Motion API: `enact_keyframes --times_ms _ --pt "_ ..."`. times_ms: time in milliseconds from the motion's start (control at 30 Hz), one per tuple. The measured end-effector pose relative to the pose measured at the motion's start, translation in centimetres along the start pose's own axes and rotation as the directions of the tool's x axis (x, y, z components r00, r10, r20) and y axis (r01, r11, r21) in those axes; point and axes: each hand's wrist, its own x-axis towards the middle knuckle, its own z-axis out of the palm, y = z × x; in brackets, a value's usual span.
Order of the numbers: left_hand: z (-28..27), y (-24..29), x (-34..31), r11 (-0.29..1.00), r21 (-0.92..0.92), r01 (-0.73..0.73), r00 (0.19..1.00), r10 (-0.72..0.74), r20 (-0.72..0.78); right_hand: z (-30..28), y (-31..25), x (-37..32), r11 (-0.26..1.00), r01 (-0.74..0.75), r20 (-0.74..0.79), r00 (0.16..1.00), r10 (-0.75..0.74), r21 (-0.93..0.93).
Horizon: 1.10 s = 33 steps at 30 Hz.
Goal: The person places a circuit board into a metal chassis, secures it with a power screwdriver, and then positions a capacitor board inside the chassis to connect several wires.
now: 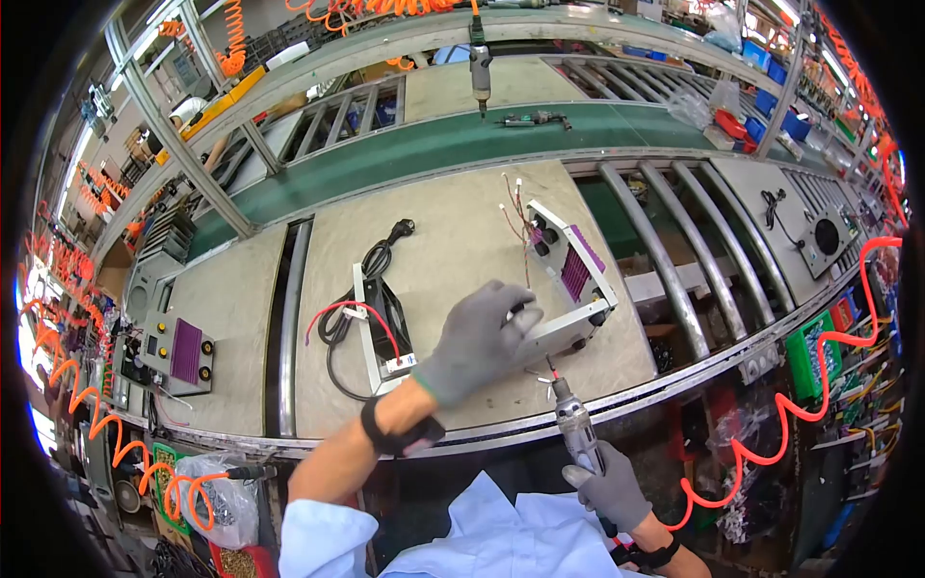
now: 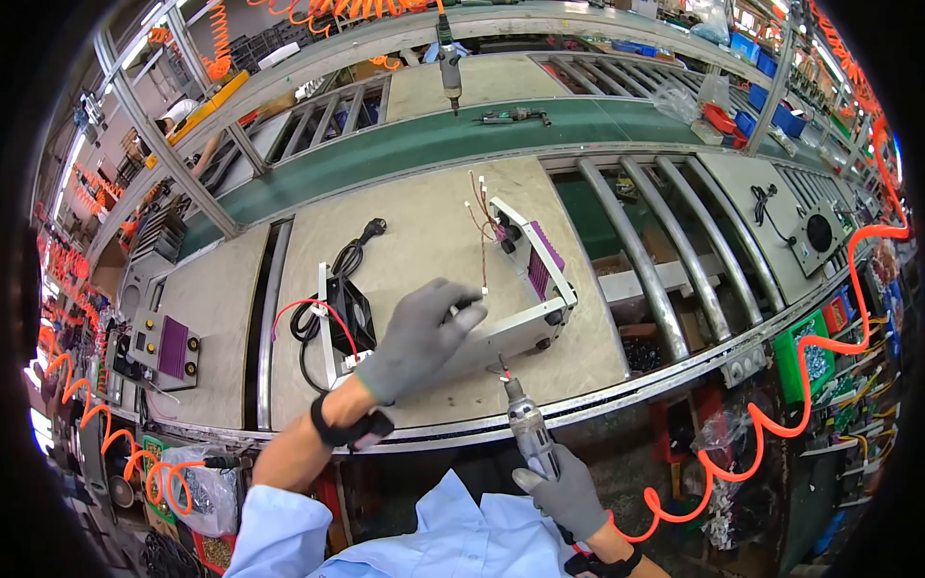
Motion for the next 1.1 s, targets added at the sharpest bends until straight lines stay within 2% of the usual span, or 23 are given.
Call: enact_keyframes --times_ms 67,133,167,300,400,500,533,567,600,700,800,1000,1100 --pt "-1.5 2.6 -3.2 0.992 -0.117 0.048 0.992 -0.033 0.124 -1.0 1.1 -0.2 1.0 0.001 -0.006 1.0 -0.002 -0.015" --pt "1.5 1.7 -7.3 0.998 -0.037 -0.05 0.992 0.054 0.116 -1.9 2.0 -0.3 1.0 -0.007 -0.009 1.0 0.007 -0.019" --pt "3.2 1.3 -9.2 0.989 0.141 0.037 0.976 -0.066 0.206 -2.2 2.3 -0.3 1.0 -0.01 -0.013 1.0 0.009 -0.028" --pt "9.2 -1.9 -12.3 0.954 0.28 0.102 0.977 -0.149 0.152 -3.4 3.9 -0.3 0.998 0.003 -0.006 1.0 -0.004 -0.057" --pt "10.7 -2.5 -12.6 0.947 0.294 0.128 0.981 -0.165 0.103 -4.2 5.8 0.0 0.985 0.063 -0.016 0.998 -0.067 -0.16" --pt "11.0 -2.6 -12.5 0.975 0.191 0.112 0.992 -0.1 -0.072 -4.3 6.0 -0.3 0.972 0.107 -0.042 0.992 -0.118 -0.21" --pt "10.3 -1.8 -11.9 0.943 -0.083 0.324 0.946 -0.325 0.0 -4.2 5.7 -0.4 0.961 0.103 -0.036 0.993 -0.116 -0.257" --pt "9.1 -0.2 -11.0 0.788 -0.325 0.523 0.85 -0.51 0.13 -4.2 5.2 -0.6 0.947 0.098 -0.028 0.993 -0.112 -0.306" --pt "8.5 0.7 -10.5 0.53 -0.505 0.681 0.714 -0.633 0.3 -4.2 4.9 -0.8 0.93 0.094 -0.018 0.994 -0.107 -0.355" --pt "8.7 0.9 -10.3 0.355 -0.67 0.652 0.703 -0.614 0.359 -4.4 4.6 -0.9 0.928 0.099 0.051 0.995 -0.086 -0.36" --pt "9.0 -0.5 -10.8 0.303 -0.658 0.689 0.686 -0.567 0.457 -4.4 3.9 -1.1 0.934 0.113 0.096 0.992 -0.086 -0.338" --pt "9.0 -0.8 -10.8 0.172 -0.675 0.718 0.625 -0.587 0.515 -4.7 3.5 -0.7 0.942 0.051 0.113 0.994 -0.014 -0.332" --pt "9.1 -1.1 -10.9 0.13 -0.71 0.692 0.648 -0.547 0.531 -4.9 3.3 -0.6 0.944 0.036 0.121 0.993 0.004 -0.328"
